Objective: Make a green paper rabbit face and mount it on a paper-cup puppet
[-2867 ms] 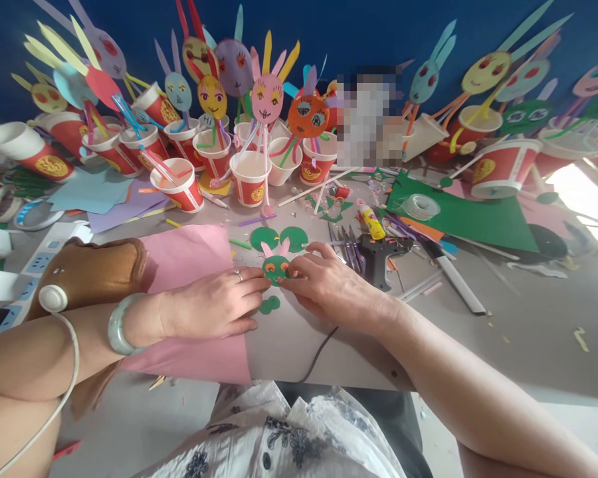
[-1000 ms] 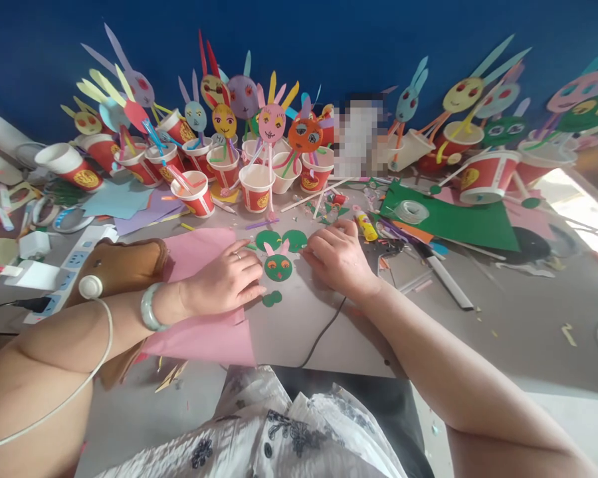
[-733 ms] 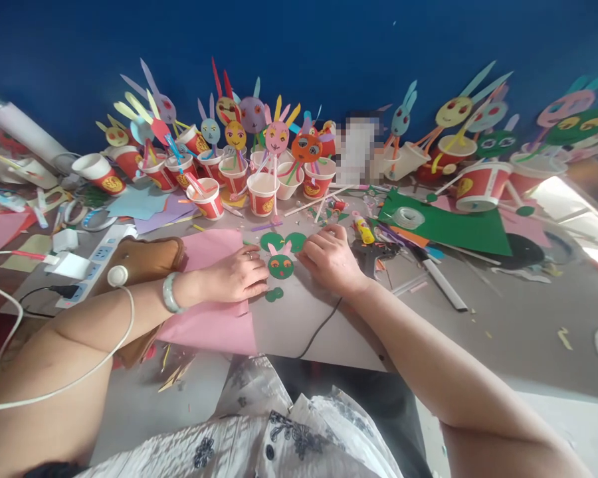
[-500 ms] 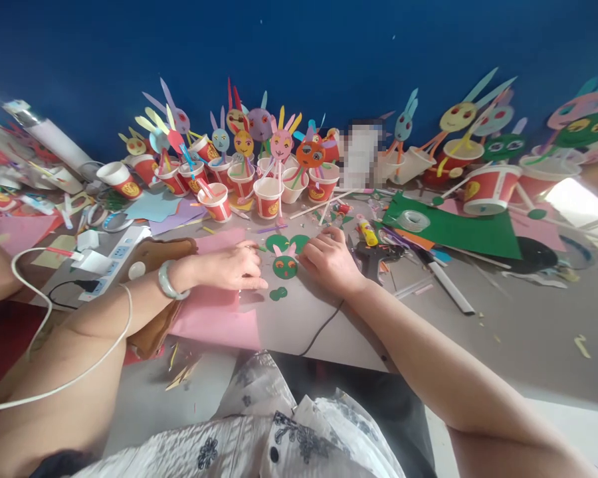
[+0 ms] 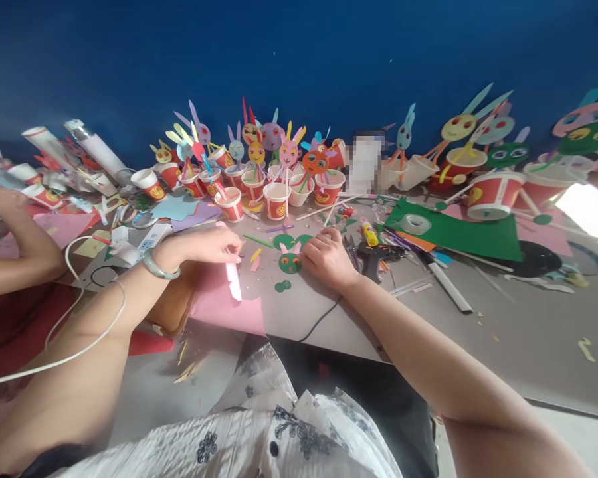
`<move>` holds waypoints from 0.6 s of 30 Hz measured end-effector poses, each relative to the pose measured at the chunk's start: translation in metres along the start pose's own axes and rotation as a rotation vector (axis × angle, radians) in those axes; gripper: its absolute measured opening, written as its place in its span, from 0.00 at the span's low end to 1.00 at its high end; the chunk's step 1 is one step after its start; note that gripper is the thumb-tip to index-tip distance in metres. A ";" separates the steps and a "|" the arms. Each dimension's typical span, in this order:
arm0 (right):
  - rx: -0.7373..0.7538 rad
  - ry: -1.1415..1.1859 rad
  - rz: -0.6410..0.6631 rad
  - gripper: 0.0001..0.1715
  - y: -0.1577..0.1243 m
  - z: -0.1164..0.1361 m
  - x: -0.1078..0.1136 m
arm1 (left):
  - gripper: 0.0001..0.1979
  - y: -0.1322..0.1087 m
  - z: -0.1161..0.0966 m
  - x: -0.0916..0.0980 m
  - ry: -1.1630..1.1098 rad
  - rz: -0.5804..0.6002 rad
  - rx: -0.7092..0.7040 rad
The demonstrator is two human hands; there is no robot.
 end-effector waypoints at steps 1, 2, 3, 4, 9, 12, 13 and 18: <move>0.009 -0.010 -0.006 0.17 0.000 0.000 -0.001 | 0.10 -0.002 -0.001 0.001 0.029 -0.049 0.014; 0.018 -0.018 -0.010 0.17 0.001 -0.001 -0.002 | 0.09 -0.003 -0.002 0.002 0.058 -0.098 0.017; 0.026 -0.026 -0.012 0.18 0.001 -0.002 -0.003 | 0.07 -0.004 -0.003 0.002 0.077 -0.140 0.015; 0.032 -0.032 -0.013 0.18 0.002 -0.002 -0.004 | 0.07 -0.005 -0.003 0.002 0.085 -0.172 0.014; 0.036 -0.036 -0.003 0.19 0.006 -0.001 -0.002 | 0.09 -0.006 0.008 -0.004 0.052 -0.289 0.085; 0.000 -0.026 0.022 0.19 0.008 -0.001 0.000 | 0.11 -0.006 0.016 -0.009 0.009 -0.350 0.102; -0.018 -0.029 0.034 0.19 0.009 -0.002 0.001 | 0.12 -0.006 0.018 -0.011 -0.015 -0.385 0.103; -0.085 -0.064 0.117 0.20 0.010 -0.003 0.006 | 0.12 -0.006 0.022 -0.022 -0.043 -0.525 0.081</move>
Point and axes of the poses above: each hand's wrist, its own y-axis towards the middle knuckle, its own x-axis out of the back of the hand, z = x × y, the point moved 3 cm from there along y, towards the middle knuckle, and after that the axes turned 2 degrees about -y, right-handed, at the moved point
